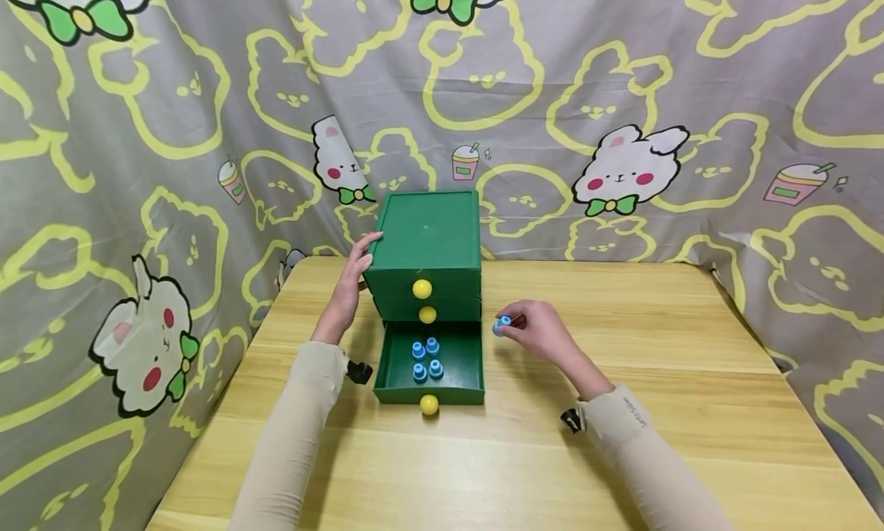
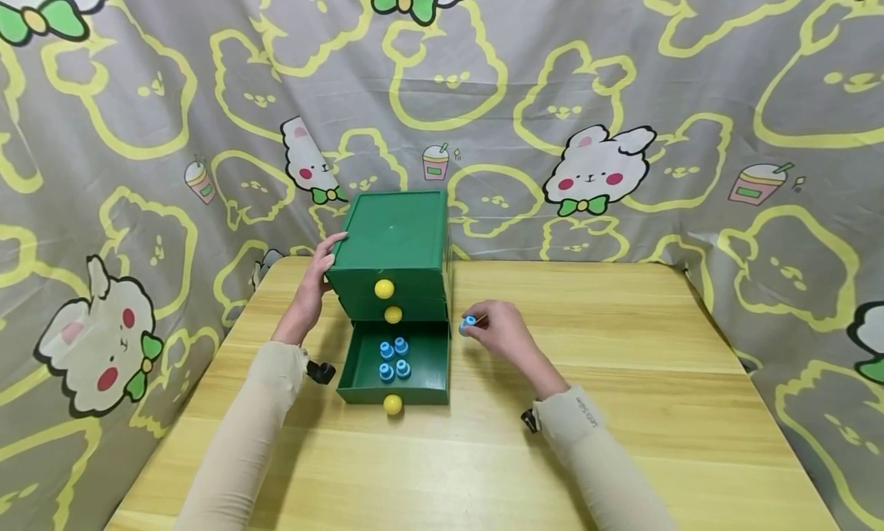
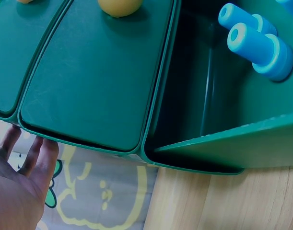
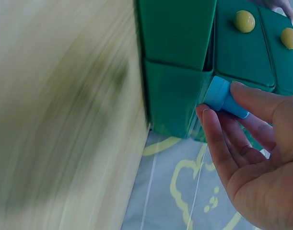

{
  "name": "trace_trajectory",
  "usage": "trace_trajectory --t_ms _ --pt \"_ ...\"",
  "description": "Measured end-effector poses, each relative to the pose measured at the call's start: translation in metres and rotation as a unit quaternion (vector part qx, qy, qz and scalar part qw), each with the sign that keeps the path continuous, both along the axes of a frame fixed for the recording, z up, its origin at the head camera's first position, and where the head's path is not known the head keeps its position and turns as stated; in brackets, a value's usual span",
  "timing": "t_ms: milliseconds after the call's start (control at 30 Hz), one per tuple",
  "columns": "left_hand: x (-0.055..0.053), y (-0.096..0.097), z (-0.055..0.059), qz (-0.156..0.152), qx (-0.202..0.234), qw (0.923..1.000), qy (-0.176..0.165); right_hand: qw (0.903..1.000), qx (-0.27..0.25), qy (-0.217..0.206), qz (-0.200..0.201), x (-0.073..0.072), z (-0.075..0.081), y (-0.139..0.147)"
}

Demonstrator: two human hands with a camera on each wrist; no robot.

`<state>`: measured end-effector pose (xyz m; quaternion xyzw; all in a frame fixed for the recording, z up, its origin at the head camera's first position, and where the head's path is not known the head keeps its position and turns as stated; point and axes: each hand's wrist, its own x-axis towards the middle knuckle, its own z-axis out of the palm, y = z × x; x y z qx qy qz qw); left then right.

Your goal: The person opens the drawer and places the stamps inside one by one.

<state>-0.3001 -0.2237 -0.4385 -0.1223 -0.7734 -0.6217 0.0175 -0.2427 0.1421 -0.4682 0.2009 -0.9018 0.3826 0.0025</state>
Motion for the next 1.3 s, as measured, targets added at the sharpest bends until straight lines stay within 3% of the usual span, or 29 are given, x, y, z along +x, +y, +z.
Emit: trace_trajectory --t_ms 367,667,867,1300 --pt "0.002 0.002 0.004 -0.004 0.004 1.0000 0.002 0.9992 -0.019 -0.019 0.029 0.002 0.002 -0.031" --pt "0.001 0.002 0.004 0.000 0.001 1.0000 0.000 0.9979 -0.006 0.010 0.064 0.005 0.001 -0.051" --pt "0.001 0.001 0.004 0.001 0.000 1.0000 0.000 0.9973 -0.005 -0.005 0.073 0.009 -0.001 -0.060" --pt "0.002 0.001 0.003 0.003 -0.004 1.0000 -0.004 0.9962 0.008 -0.008 0.086 0.009 -0.016 -0.069"
